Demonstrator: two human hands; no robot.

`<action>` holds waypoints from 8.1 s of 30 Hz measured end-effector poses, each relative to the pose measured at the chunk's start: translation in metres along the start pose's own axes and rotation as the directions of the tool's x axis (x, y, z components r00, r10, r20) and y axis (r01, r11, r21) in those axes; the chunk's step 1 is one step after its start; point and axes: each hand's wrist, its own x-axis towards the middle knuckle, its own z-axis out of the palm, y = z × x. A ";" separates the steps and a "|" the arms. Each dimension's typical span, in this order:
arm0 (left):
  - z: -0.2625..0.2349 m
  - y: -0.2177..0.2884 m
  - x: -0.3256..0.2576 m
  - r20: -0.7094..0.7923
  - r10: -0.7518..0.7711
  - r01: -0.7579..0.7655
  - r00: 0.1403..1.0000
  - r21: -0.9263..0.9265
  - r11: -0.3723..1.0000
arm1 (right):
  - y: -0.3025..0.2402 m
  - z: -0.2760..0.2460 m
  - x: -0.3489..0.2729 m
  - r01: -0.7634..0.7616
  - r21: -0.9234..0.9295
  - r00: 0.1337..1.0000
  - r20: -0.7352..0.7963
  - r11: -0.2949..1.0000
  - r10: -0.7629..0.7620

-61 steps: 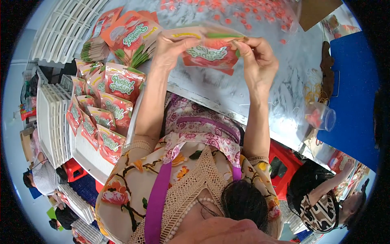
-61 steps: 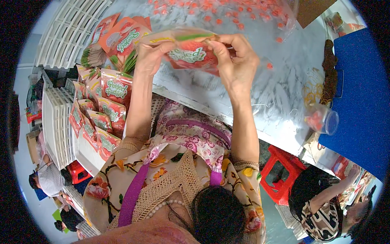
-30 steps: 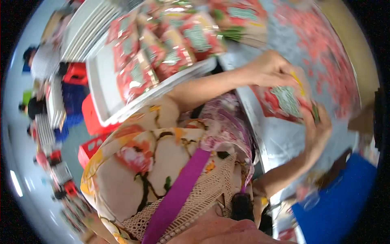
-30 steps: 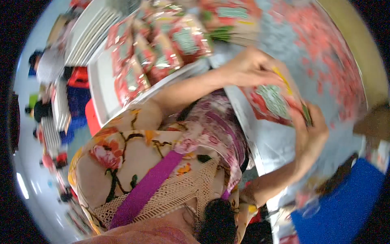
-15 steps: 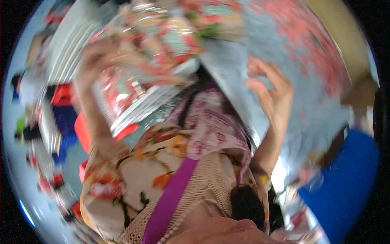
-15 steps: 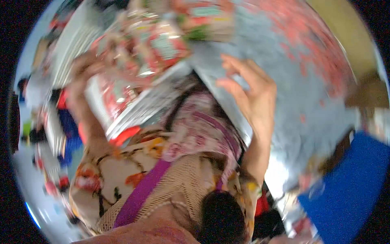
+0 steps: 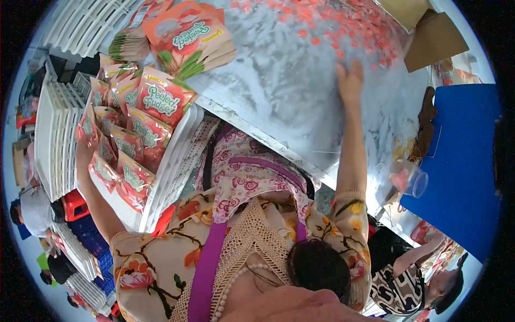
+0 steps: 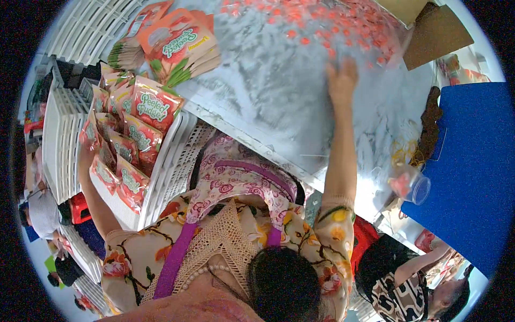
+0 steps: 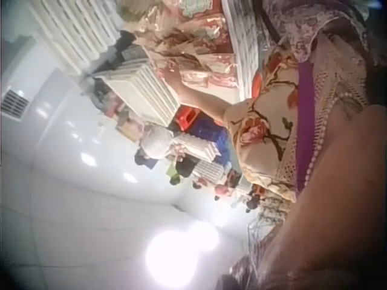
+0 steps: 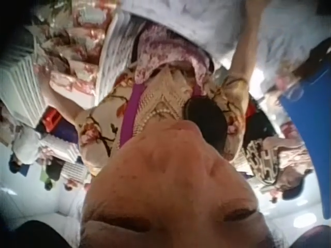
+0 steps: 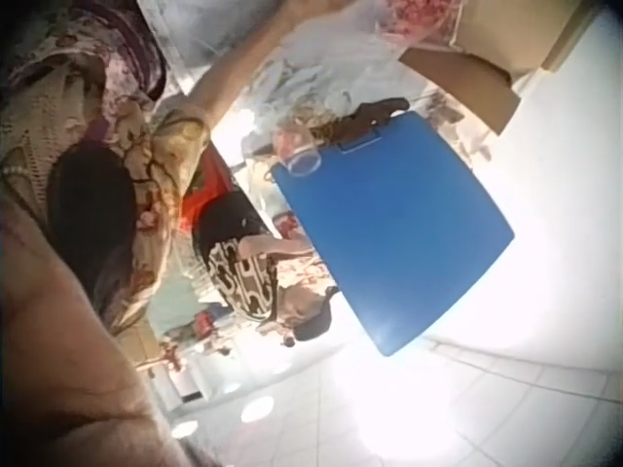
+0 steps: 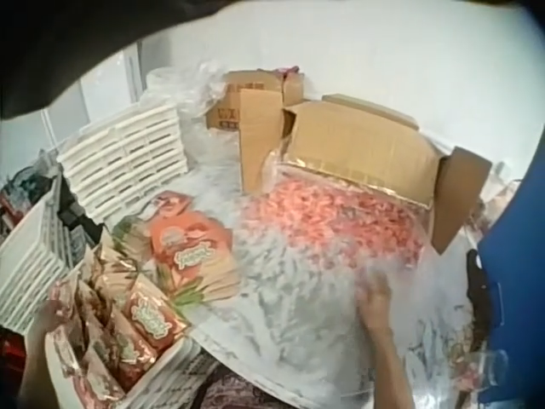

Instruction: Manually fill and seal plastic pouches with small pink candies.

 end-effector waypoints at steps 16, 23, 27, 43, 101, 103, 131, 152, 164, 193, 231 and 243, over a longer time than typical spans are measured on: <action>0.122 0.420 0.063 -0.278 0.430 -0.480 0.859 -0.142 0.866 | -0.066 0.053 0.126 0.376 0.069 0.901 0.203 0.924 -0.382; 0.147 0.424 0.095 -0.180 0.381 -0.347 0.907 0.192 0.918 | -0.010 -0.049 0.051 -0.199 0.409 0.879 0.476 0.891 -0.023; 0.155 0.420 0.105 -0.167 0.411 -0.363 0.896 0.256 0.896 | 0.006 -0.109 0.008 -0.640 0.559 0.746 0.618 0.528 0.250; 0.159 0.407 0.121 -0.085 0.504 -0.431 0.860 0.409 0.804 | -0.005 -0.164 -0.080 -0.235 0.314 0.966 0.182 0.920 0.185; 0.272 0.618 0.027 0.218 0.778 -0.576 0.589 -0.561 0.594 | -0.057 -0.146 -0.049 -0.244 0.369 0.872 0.488 0.897 0.036; 0.261 0.619 0.025 0.277 0.823 -0.598 0.496 -0.578 0.555 | -0.053 -0.152 -0.060 -0.153 0.309 0.913 0.407 0.939 0.015; 0.311 0.601 0.169 -0.260 0.692 -0.727 0.674 -0.067 0.683 | -0.027 -0.166 -0.134 -0.529 0.221 0.817 -0.130 0.819 0.562; 0.250 0.539 0.157 -0.089 0.624 -0.571 0.776 -0.519 0.636 | -0.026 -0.166 -0.137 -0.487 0.283 0.833 -0.135 0.826 0.537; 0.308 0.601 0.101 -0.166 0.879 -0.846 0.447 -0.397 0.356 | -0.068 -0.162 -0.114 -0.198 0.143 0.972 0.153 0.970 0.176; 0.140 0.408 0.111 -0.255 0.498 -0.480 0.829 0.133 0.867 | -0.209 -0.135 -0.035 -0.098 0.696 0.941 0.296 0.711 -0.161; 0.126 0.538 0.074 -0.249 0.643 -0.690 0.724 -0.266 0.674 | -0.229 -0.150 -0.035 0.250 0.233 0.917 0.254 0.940 -0.307; 0.124 0.537 0.082 -0.190 0.639 -0.664 0.745 -0.300 0.685 | -0.081 -0.171 -0.100 0.006 0.000 0.954 0.300 1.000 -0.006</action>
